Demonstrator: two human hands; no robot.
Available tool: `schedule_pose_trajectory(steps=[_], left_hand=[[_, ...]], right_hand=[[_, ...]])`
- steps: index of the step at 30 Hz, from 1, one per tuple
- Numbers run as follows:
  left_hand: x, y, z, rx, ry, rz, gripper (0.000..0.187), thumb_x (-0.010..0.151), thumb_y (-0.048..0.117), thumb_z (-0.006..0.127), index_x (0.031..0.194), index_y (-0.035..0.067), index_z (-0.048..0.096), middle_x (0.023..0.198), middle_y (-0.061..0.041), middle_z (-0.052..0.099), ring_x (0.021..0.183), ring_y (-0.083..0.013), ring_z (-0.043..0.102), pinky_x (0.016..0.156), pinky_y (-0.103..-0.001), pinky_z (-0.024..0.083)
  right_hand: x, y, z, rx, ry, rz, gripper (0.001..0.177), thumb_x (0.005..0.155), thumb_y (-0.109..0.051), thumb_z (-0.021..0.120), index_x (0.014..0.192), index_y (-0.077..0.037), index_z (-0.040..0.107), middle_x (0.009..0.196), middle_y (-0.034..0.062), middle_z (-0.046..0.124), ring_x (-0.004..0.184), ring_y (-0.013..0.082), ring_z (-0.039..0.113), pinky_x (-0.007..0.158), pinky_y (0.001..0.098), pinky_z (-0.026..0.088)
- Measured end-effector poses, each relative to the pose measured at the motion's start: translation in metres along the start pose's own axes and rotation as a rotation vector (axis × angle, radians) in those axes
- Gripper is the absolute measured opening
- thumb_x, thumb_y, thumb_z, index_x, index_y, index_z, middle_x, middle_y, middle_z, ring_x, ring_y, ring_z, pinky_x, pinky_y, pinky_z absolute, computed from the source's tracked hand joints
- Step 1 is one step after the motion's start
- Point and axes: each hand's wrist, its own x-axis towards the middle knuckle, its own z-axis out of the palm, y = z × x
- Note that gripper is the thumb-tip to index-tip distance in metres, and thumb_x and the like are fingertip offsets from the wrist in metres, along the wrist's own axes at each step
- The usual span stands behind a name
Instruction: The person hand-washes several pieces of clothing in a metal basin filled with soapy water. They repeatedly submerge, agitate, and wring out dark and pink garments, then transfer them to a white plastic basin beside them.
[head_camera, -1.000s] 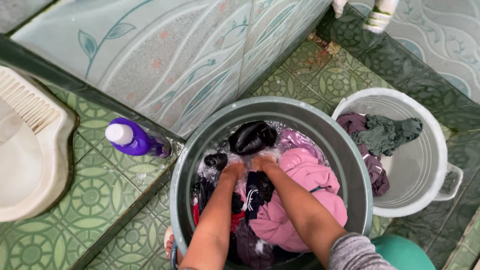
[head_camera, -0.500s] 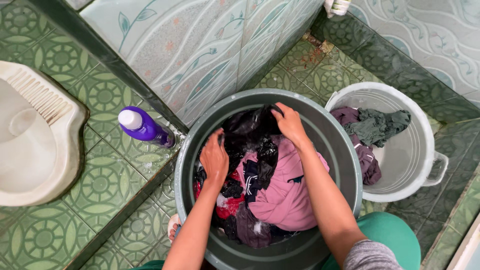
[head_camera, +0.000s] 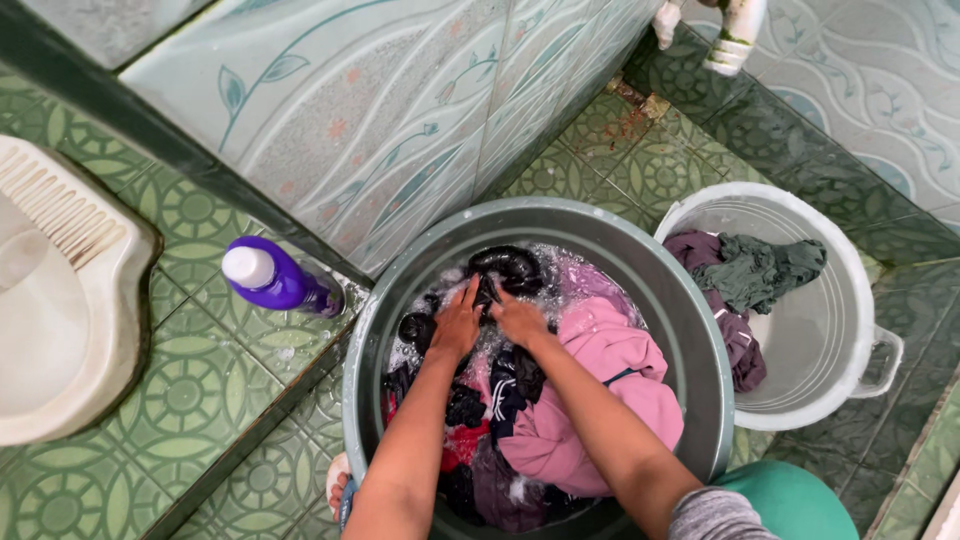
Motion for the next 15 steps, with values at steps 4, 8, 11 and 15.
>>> schedule_pose_trajectory(steps=[4, 8, 11, 15], left_hand=[[0.023, -0.005, 0.019, 0.156, -0.303, -0.155, 0.052, 0.112, 0.039, 0.038, 0.155, 0.011, 0.040, 0.148, -0.027, 0.051, 0.137, -0.0415, 0.050, 0.117, -0.050, 0.035], [0.017, -0.003, 0.002, 0.073, -0.164, -0.068, 0.047, 0.106, 0.036, 0.047, 0.143, 0.008, 0.053, 0.148, -0.022, 0.053, 0.139, -0.0379, 0.050, 0.118, -0.047, 0.037], [-0.011, 0.007, -0.013, -0.079, 0.091, 0.005, 0.041, 0.101, 0.022, 0.053, 0.141, 0.012, 0.056, 0.147, -0.021, 0.052, 0.135, -0.0423, 0.047, 0.115, -0.048, 0.037], [-0.075, 0.052, -0.050, -0.128, 0.426, 0.092, 0.048, 0.087, 0.006, 0.064, 0.135, 0.014, 0.061, 0.146, -0.026, 0.049, 0.131, -0.0441, 0.046, 0.108, -0.049, 0.039]], right_hand=[[0.002, -0.010, 0.014, -0.176, -0.072, -0.083, 0.050, 0.098, -0.046, 0.049, 0.143, -0.022, 0.050, 0.134, 0.0213, 0.063, 0.124, 0.0397, 0.060, 0.106, 0.0487, 0.043], [0.006, -0.020, 0.002, -0.184, -0.169, -0.164, 0.044, 0.102, -0.045, 0.055, 0.127, -0.012, 0.069, 0.130, 0.0218, 0.063, 0.121, 0.0393, 0.059, 0.105, 0.0472, 0.044], [0.002, -0.019, -0.015, 0.084, 0.084, -0.104, 0.039, 0.098, -0.037, 0.057, 0.124, -0.011, 0.070, 0.120, 0.0226, 0.068, 0.110, 0.0397, 0.065, 0.095, 0.0470, 0.049], [-0.043, -0.014, -0.011, 0.352, 0.578, -0.182, 0.035, 0.095, -0.030, 0.061, 0.120, -0.007, 0.070, 0.108, 0.0245, 0.072, 0.098, 0.0416, 0.069, 0.083, 0.0478, 0.053]])
